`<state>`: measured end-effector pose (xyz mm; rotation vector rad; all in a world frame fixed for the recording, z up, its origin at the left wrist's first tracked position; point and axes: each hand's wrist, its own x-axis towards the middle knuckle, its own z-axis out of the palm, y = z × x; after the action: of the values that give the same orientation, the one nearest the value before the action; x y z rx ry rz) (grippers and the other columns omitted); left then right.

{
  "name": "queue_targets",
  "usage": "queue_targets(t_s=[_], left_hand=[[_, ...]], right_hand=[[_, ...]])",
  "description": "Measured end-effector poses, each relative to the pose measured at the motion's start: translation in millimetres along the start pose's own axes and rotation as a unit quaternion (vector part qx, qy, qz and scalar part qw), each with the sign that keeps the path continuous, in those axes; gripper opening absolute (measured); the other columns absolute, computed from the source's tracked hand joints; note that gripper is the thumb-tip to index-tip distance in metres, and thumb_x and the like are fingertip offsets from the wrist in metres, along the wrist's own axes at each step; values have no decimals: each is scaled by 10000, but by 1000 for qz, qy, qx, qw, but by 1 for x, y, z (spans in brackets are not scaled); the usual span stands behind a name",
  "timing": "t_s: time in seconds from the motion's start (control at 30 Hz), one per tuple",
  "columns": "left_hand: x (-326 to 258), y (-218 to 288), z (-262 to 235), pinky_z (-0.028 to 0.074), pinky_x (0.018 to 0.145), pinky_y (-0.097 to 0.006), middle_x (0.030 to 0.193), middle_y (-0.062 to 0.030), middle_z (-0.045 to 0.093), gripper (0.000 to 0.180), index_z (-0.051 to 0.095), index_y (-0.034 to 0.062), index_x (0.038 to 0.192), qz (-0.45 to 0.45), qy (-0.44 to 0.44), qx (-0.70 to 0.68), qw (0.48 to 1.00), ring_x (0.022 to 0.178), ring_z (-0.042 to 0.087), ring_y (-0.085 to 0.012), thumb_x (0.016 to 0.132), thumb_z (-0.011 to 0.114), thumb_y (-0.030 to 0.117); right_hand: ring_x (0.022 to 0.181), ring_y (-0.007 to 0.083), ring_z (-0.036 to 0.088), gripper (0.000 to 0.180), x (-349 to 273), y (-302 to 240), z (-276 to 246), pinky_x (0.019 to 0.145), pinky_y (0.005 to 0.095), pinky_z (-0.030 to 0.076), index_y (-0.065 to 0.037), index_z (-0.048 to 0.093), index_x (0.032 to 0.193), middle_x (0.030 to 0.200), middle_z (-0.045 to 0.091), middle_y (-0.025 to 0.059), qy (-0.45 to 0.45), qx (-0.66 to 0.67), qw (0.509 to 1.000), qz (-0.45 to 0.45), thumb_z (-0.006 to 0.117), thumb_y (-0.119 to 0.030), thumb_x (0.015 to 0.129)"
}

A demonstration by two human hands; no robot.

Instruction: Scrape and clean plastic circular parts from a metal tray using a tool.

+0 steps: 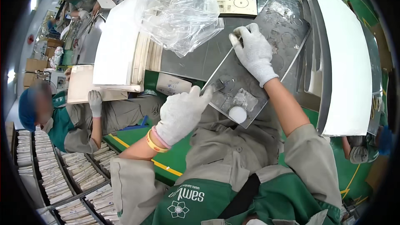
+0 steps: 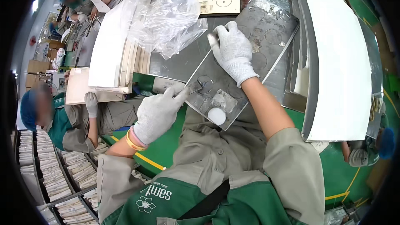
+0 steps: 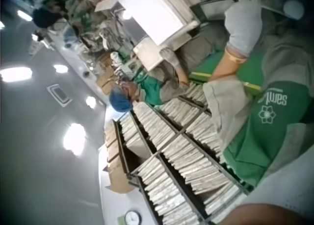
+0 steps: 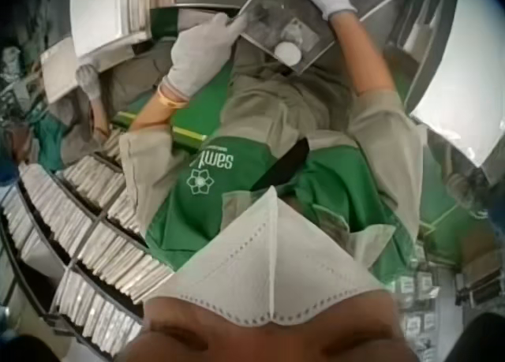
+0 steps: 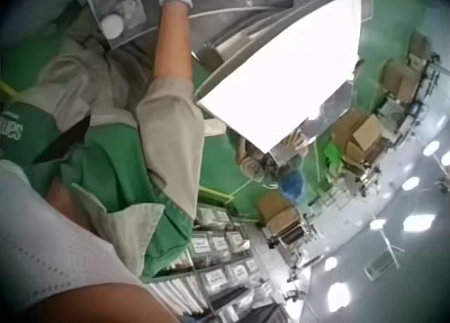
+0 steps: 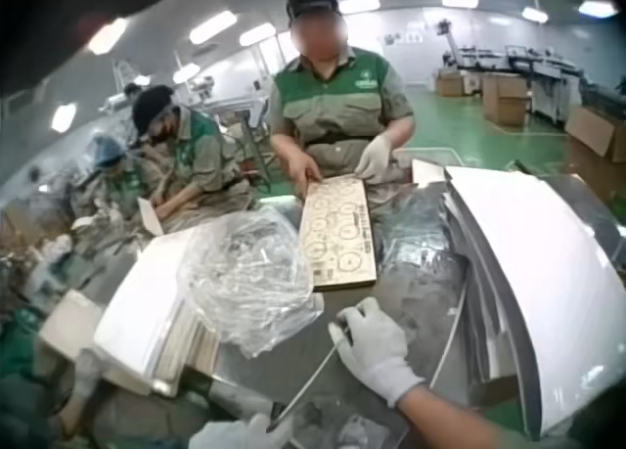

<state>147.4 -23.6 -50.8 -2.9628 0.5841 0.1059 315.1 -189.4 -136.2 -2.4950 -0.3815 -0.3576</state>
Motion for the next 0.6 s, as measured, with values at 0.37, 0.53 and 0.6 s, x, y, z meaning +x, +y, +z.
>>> queue_targets(t_s=[0.37, 0.53, 0.6], left_hand=[[-25, 7, 3, 467, 522, -384, 791, -93, 575, 283, 630, 175, 1179, -94, 44, -170, 980, 609, 605, -300, 898, 602, 182], [-10, 16, -2, 457, 472, -399, 779, -94, 544, 327, 547, 197, 1251, -89, -16, -62, 994, 541, 596, -281, 925, 544, 201], [-3, 17, -11, 461, 461, -401, 775, -96, 548, 315, 545, 173, 1233, -88, -53, -42, 994, 540, 601, -290, 920, 532, 196]], right_hand=[[879, 299, 648, 240, 2, 5, 0, 738, 430, 528, -172, 639, 1009, 1019, 604, 93, 11, 34, 999, 32, 554, -377, 919], [850, 290, 653, 241, 0, 3, -1, 717, 416, 529, -157, 650, 986, 1000, 612, 96, 10, 30, 999, 12, 566, -371, 913], [837, 283, 654, 241, 0, 4, -1, 711, 412, 529, -158, 648, 980, 1003, 612, 91, 15, 47, 999, 6, 568, -374, 912]])
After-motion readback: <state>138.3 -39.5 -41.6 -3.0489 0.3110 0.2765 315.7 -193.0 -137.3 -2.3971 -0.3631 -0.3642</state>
